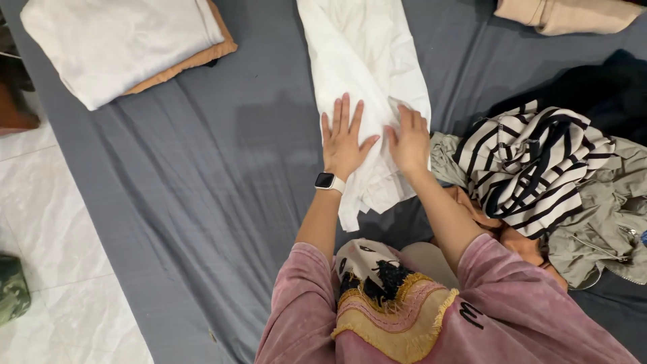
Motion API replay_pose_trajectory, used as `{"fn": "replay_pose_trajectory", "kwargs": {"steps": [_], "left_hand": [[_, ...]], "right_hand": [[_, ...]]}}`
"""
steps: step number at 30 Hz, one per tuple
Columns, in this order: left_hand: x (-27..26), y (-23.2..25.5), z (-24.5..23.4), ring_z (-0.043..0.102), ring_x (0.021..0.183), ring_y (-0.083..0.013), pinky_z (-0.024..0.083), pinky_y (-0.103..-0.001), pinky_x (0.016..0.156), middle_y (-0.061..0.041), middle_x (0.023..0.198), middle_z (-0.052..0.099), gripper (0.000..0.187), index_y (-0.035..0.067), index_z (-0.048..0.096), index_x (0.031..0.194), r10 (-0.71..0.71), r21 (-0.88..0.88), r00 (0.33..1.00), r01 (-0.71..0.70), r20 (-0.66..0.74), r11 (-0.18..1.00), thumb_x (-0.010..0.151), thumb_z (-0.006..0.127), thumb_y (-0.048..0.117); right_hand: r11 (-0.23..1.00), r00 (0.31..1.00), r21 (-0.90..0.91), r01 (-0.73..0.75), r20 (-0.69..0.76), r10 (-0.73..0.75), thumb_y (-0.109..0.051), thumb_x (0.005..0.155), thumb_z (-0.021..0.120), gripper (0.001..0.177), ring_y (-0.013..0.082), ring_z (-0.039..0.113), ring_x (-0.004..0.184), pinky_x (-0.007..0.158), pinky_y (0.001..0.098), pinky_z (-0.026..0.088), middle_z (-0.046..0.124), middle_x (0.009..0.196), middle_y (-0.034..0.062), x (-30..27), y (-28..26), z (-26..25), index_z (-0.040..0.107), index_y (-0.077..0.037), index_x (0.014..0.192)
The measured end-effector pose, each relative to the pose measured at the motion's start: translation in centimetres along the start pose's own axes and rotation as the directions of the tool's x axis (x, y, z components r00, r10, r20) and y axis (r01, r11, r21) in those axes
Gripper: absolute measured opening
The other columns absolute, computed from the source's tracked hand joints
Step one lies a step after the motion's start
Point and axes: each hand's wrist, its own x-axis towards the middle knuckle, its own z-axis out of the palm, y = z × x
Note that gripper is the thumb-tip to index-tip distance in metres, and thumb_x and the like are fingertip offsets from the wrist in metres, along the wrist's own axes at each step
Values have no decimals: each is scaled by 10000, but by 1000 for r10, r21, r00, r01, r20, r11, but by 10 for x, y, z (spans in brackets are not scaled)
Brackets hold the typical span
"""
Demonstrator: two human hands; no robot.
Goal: Folding various pieces of clothing on a bed and stacking them neatly
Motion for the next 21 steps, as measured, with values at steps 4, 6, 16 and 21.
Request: {"fn": "replay_pose_trajectory", "kwargs": {"steps": [4,6,16,21], "left_hand": [[0,-3,17,-12,1616,-247,-25,-543,1295,-84,1752,8,826,233,198,1673,-55,104,987,39,152,994,994,582,503],[0,-6,28,-1,1615,-248,-15,-544,1294,-76,1751,16,820,240,202,1671,-47,111,989,31,140,993,992,559,530],[8,-17,45,119,1613,-271,67,-565,1288,-76,1745,87,830,279,264,1653,-19,56,998,16,53,998,959,562,622],[-7,-32,31,120,1607,-262,104,-535,1301,-76,1736,120,814,238,340,1621,30,-146,990,-10,137,989,928,695,473]], "right_hand": [[960,930,-21,281,254,-266,-445,1069,475,659,421,168,1559,1198,668,54,232,1707,175,7,-28,-3,307,-204,1658],[968,918,-18,249,322,-230,-525,1063,407,685,344,102,1582,1210,642,-7,177,1729,90,1,-18,18,246,-249,1669],[991,874,-38,127,477,-94,-675,1050,291,791,215,9,1606,1238,581,-137,109,1749,-21,8,-11,37,108,-243,1686],[991,839,-8,133,533,-108,-719,1015,345,851,259,70,1596,1239,630,-17,129,1737,25,2,-9,14,135,-229,1678]]}}
